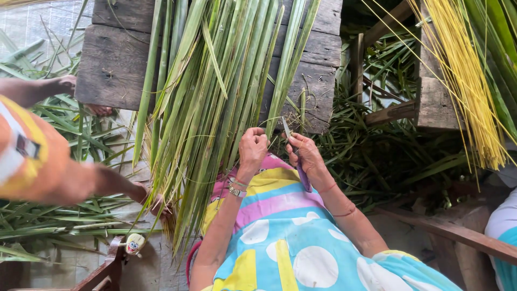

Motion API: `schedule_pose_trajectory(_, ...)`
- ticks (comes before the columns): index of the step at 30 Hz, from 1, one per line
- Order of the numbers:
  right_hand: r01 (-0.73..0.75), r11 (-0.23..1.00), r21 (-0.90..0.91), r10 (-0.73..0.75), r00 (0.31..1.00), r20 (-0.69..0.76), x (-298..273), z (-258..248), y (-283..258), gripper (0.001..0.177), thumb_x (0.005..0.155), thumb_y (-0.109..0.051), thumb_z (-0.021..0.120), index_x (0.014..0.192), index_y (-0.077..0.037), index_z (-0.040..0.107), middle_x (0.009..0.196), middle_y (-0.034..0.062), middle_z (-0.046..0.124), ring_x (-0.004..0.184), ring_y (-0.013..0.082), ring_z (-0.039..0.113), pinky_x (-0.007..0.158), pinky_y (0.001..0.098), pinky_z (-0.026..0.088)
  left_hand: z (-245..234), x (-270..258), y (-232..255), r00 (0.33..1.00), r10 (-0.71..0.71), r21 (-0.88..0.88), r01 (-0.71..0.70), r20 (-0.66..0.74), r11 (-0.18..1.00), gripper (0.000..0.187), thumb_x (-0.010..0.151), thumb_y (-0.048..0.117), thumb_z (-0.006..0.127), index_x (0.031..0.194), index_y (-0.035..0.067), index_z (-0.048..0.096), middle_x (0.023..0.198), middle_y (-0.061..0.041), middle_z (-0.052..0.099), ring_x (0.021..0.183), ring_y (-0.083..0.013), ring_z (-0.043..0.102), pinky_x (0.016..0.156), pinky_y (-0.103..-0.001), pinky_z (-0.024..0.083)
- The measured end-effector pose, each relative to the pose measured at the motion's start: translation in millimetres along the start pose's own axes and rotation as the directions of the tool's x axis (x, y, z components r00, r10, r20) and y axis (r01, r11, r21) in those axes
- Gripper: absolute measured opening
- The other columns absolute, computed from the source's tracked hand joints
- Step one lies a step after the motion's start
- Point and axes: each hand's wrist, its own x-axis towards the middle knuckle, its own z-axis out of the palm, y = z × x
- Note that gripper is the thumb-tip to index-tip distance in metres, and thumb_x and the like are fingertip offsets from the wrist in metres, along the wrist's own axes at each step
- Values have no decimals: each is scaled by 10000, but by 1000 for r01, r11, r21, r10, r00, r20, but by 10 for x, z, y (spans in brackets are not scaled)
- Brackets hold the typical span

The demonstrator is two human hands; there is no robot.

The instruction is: Stripping the leafy material from palm leaf ribs using a small knife

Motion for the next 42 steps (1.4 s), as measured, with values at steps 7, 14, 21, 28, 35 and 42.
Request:
schedule_pose_trajectory(7,52,998,-26,-53,999,-12,-211,265,-276,140,950,-159,718,1064,-97,665,605,138,604,328,160,461,265,297,357,265,136,-258,995,15,-324,19,103,946,166,876,205,716,989,88,749,666,-46,726,523,-97,647,468,-212,513)
schedule_pose_trajectory(14,471,816,-336,-509,860,-30,-65,289,-583,231,990,-150,680,1198,-59,639,742,62,642,473,66,533,380,188,445,140,-511,451,950,144,-302,-56,278,952,81,913,156,698,918,88,740,651,-68,707,566,-114,639,512,-235,504)
schedule_pose_trajectory(21,620,273,-736,-874,479,79,458,207,-831,559,953,-312,857,1368,-35,605,1032,219,725,826,309,728,737,417,639,168,-1168,1037,797,386,-228,-314,464,922,102,876,217,737,864,117,718,640,-45,652,604,-140,577,572,-312,481)
schedule_pose_trajectory(28,730,370,-574,-899,438,-22,505,203,-990,384,960,-203,816,1278,-80,639,1008,186,769,873,217,731,753,327,599,260,-1382,1270,668,450,-161,-449,593,879,148,902,240,670,821,121,636,612,-43,621,570,-243,603,566,-384,464)
schedule_pose_trajectory(35,810,280,-515,-958,272,-93,498,118,-1097,303,907,-146,847,1168,-49,725,777,139,723,619,132,624,531,252,509,234,-1524,1501,593,502,-168,-527,630,833,148,915,289,632,860,157,593,629,-23,624,610,-293,621,616,-403,497)
schedule_pose_trajectory(42,857,455,-241,-848,335,-411,-14,233,-1705,327,939,-173,693,657,-26,618,448,121,530,261,150,452,261,272,315,293,-1313,1379,574,716,-137,-734,397,665,310,977,443,646,1127,173,671,834,-29,692,801,-236,667,755,-377,547)
